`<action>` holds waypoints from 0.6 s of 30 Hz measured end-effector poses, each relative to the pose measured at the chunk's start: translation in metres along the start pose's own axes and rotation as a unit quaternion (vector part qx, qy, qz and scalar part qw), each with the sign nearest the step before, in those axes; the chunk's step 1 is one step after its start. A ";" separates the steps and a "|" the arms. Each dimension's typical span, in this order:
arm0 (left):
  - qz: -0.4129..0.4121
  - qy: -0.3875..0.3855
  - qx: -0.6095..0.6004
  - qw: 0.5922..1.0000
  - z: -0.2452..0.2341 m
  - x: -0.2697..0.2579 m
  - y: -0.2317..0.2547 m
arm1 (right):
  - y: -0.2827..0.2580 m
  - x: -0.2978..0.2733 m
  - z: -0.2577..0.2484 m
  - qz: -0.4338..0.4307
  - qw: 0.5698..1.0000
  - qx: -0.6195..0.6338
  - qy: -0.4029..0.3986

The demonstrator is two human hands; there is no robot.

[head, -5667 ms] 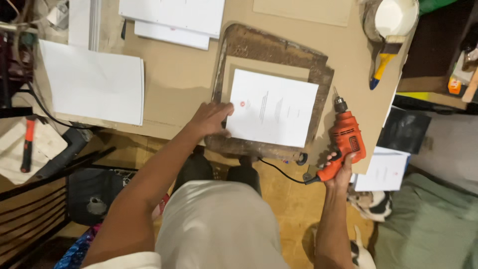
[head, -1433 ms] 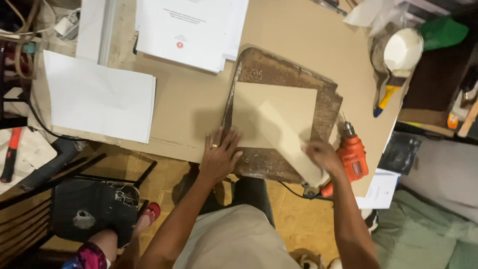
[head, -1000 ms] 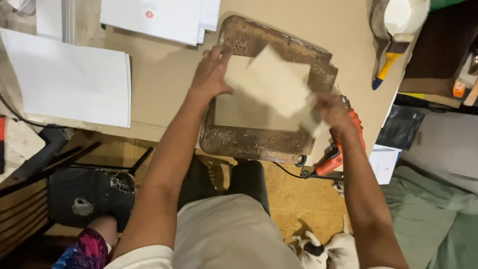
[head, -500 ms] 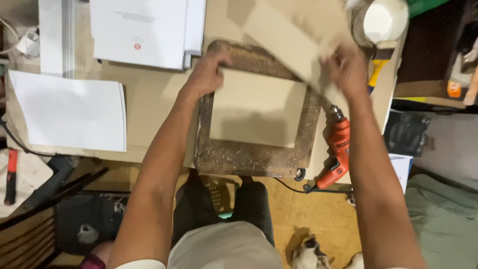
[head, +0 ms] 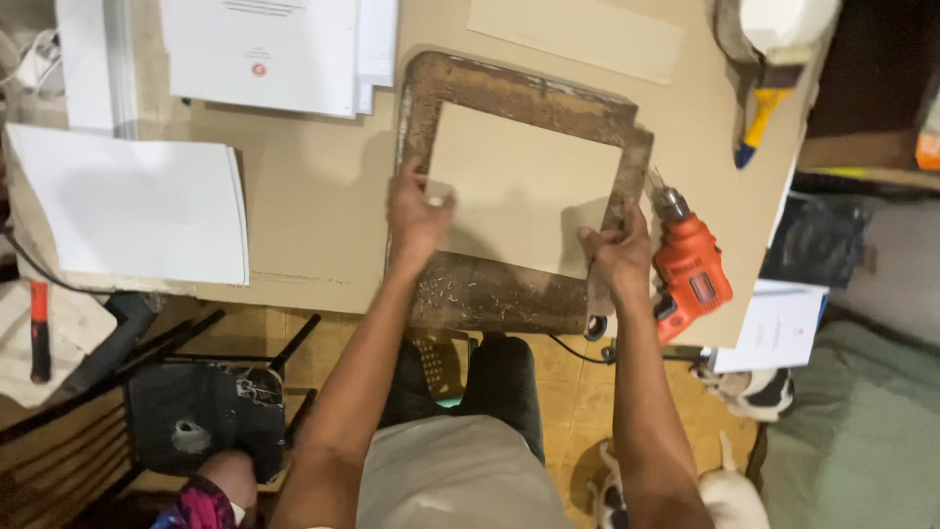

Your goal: The person aligns a stack of paper with cardboard sheets in a frame and uses a drill to create holes through the stack.

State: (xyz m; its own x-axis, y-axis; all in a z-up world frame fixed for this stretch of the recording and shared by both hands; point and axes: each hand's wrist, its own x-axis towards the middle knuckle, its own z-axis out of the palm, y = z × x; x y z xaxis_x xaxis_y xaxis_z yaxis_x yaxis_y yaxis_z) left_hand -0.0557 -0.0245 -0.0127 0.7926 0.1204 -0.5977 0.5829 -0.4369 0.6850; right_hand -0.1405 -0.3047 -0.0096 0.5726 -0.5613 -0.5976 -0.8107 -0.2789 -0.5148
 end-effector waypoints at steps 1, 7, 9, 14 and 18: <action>0.003 -0.006 0.004 1.000 -0.006 0.001 -0.010 | 0.014 0.003 -0.005 0.005 1.000 0.004 0.005; 0.253 -0.035 -0.135 0.957 -0.064 -0.017 -0.010 | 0.035 -0.014 -0.042 -0.174 0.976 0.127 -0.030; 0.393 -0.097 -0.108 0.908 -0.079 -0.037 0.001 | 0.015 -0.057 -0.047 -0.353 0.928 0.110 0.045; 0.354 -0.149 0.009 0.923 -0.065 -0.018 -0.053 | 0.043 -0.062 -0.001 -0.404 0.905 -0.007 0.134; 0.255 -0.209 0.107 0.938 -0.078 -0.021 -0.057 | 0.109 -0.030 0.022 -0.394 0.893 -0.111 0.188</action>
State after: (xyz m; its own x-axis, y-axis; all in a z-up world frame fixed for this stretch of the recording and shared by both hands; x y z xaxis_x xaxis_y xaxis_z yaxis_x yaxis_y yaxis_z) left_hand -0.0914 0.0681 -0.0071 0.7930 -0.4940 -0.3565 0.0625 -0.5160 0.8543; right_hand -0.2427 -0.3009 -0.0617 0.9281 -0.3333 0.1660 -0.2032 -0.8270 -0.5242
